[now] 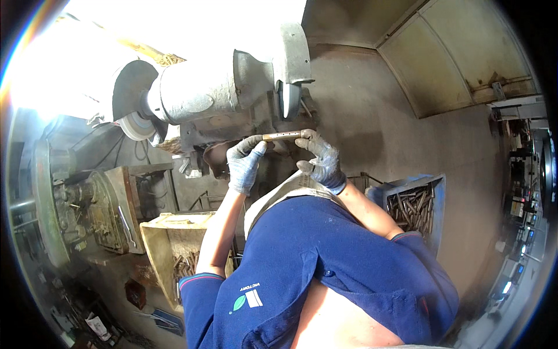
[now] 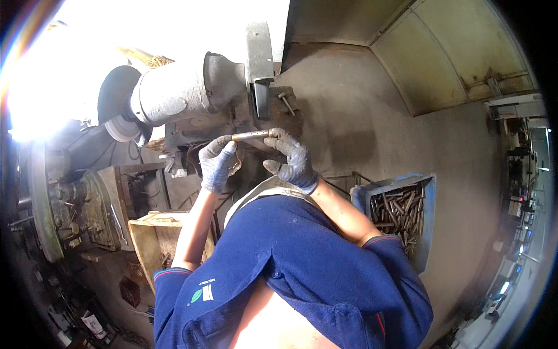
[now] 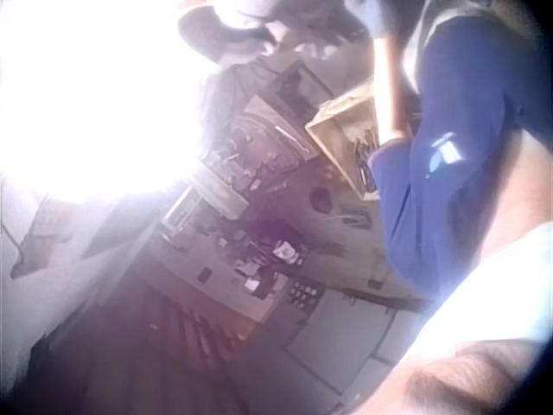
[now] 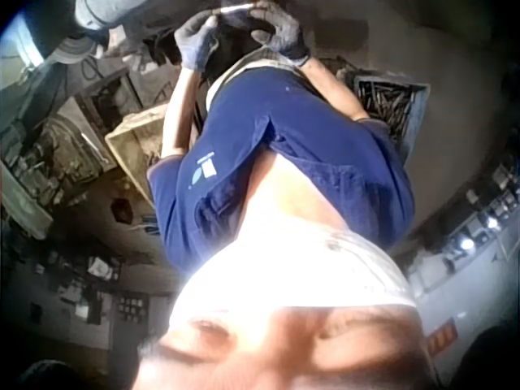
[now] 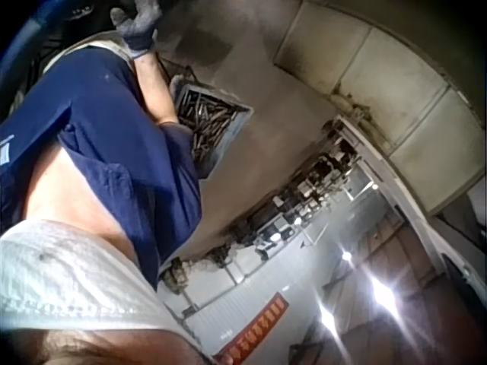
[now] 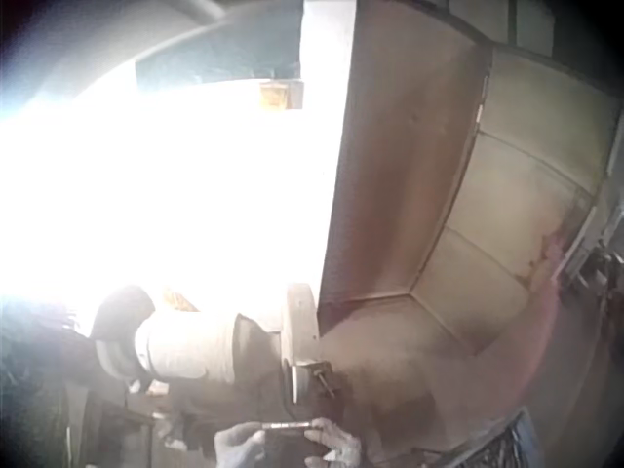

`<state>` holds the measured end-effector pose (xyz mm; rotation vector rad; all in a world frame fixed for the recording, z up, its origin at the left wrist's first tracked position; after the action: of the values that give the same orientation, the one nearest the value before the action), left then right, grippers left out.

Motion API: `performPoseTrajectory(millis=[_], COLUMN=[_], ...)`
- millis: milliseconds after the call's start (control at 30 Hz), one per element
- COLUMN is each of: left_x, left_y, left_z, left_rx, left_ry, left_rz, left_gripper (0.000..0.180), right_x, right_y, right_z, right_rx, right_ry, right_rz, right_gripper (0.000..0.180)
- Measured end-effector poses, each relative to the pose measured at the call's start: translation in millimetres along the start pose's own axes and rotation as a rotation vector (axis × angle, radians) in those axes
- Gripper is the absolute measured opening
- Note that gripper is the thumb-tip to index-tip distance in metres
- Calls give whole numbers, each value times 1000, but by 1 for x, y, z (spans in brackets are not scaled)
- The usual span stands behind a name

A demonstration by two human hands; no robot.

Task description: The person holds a metal tube with gloved hands against a bench grinder to smooth the edges, then places the finished piece into a wooden bin before repeating the process with another tube.

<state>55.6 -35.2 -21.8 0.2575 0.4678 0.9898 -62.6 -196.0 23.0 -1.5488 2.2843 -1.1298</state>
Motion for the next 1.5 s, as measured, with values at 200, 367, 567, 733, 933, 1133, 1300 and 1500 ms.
performPoseTrajectory(millis=[200, 367, 567, 733, 933, 1133, 1300, 1500], left_x=[3, -6, -37, -40, -6, 7, 11, 4], left_y=[4, -25, -71, -84, -91, -77, -61, -26], left_z=[-2, -17, -49, -50, -57, -41, -21, -4], left_rx=[60, 91, 154, 149, 122, 128, 86, 86], left_ry=[-15, 52, 226, 223, 198, 189, 235, 272], left_rz=[-19, -40, -79, -42, 58, 73, 99, -56], left_gripper=[18, 12, 9, 10, 6, 7, 8, 11], right_x=[4, 4, 25, 27, -2, -24, -30, -17], right_y=[-6, 5, 26, 22, 22, 16, 8, -8], right_z=[-20, 26, 95, 102, 109, 105, 88, 16], right_rx=[80, -135, -439, -502, -481, -499, -475, 30], right_ry=[54, -93, -92, -35, -120, -194, -250, 26], right_rz=[-12, 57, 75, 93, 115, 159, 170, -4], right_gripper=[50, 45, 29, 26, 26, 24, 24, 48])
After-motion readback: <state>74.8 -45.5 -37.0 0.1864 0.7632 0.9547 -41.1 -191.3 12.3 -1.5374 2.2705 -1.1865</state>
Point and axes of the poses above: each hand's wrist, its own y-axis away from the middle knuckle, its own x-axis out of the back of the hand, z = x × y, the point moved 8 cm from there along -y, towards the middle knuckle, and after that the axes turned 15 degrees about x, right-handed, at the moved point
